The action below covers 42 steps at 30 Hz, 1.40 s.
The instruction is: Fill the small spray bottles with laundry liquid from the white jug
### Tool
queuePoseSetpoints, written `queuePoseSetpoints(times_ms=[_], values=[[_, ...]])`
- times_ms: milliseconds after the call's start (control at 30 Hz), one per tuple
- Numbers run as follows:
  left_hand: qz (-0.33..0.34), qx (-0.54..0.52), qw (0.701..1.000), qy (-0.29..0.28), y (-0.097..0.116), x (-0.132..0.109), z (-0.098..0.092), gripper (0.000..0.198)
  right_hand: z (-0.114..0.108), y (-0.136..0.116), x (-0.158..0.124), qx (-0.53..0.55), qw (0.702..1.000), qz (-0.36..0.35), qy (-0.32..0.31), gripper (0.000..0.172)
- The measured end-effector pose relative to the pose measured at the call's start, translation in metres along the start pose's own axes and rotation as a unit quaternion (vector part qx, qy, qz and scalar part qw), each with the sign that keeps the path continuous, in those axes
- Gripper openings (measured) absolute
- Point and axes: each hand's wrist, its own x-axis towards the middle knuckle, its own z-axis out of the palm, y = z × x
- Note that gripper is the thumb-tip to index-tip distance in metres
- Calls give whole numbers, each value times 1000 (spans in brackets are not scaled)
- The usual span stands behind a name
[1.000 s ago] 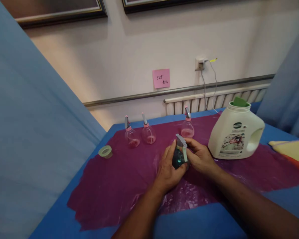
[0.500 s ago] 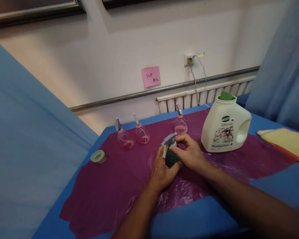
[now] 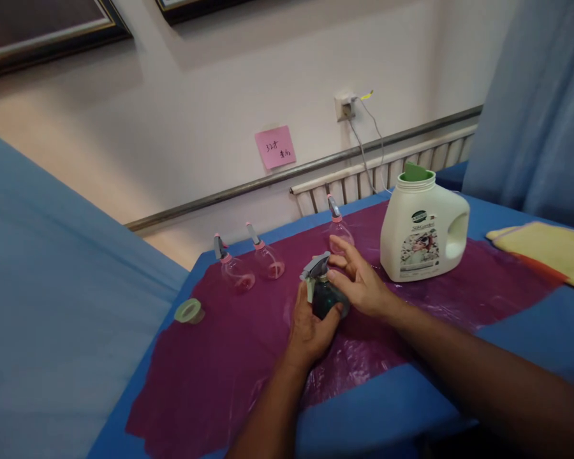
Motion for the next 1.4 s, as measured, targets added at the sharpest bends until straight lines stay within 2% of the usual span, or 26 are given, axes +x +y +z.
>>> queuePoseSetpoints(times_ms=[133, 233, 333, 533, 700, 867, 1000, 1100, 1267, 1400], values=[[-2, -25, 1000, -1, 4, 0, -2, 72, -5, 1, 5, 26, 998, 27, -55, 72], [1, -17, 1000, -2, 8, 1, -3, 73, -6, 4, 8, 26, 999, 14, -45, 60], [-1, -7, 1000, -9, 8, 1, -3, 73, -3, 7, 9, 16, 1000, 2, -16, 55], [15, -14, 1000, -12, 7, 1, -2, 64, 9, 11, 8, 8, 999, 13, 41, 64], [9, -8, 1000, -14, 12, 4, -2, 69, 19, 15, 10, -7, 998, 2, 62, 73], [7, -66, 998, 9, 12, 4, -1, 67, 12, 11, 6, -29, 999, -18, 28, 81], [1, -89, 996, 12, 11, 3, -1, 71, 3, 5, 2, -4, 999, -29, -24, 77], [6, -89, 996, 10, 10, 3, 0, 70, -3, 4, 3, -15, 999, -18, -37, 73], [14, -74, 997, 7, 10, 4, -1, 67, 0, 8, 9, -65, 997, -28, 14, 72], [25, -62, 998, 0, 12, 5, -2, 64, 8, 11, 11, -81, 996, -17, 43, 81]])
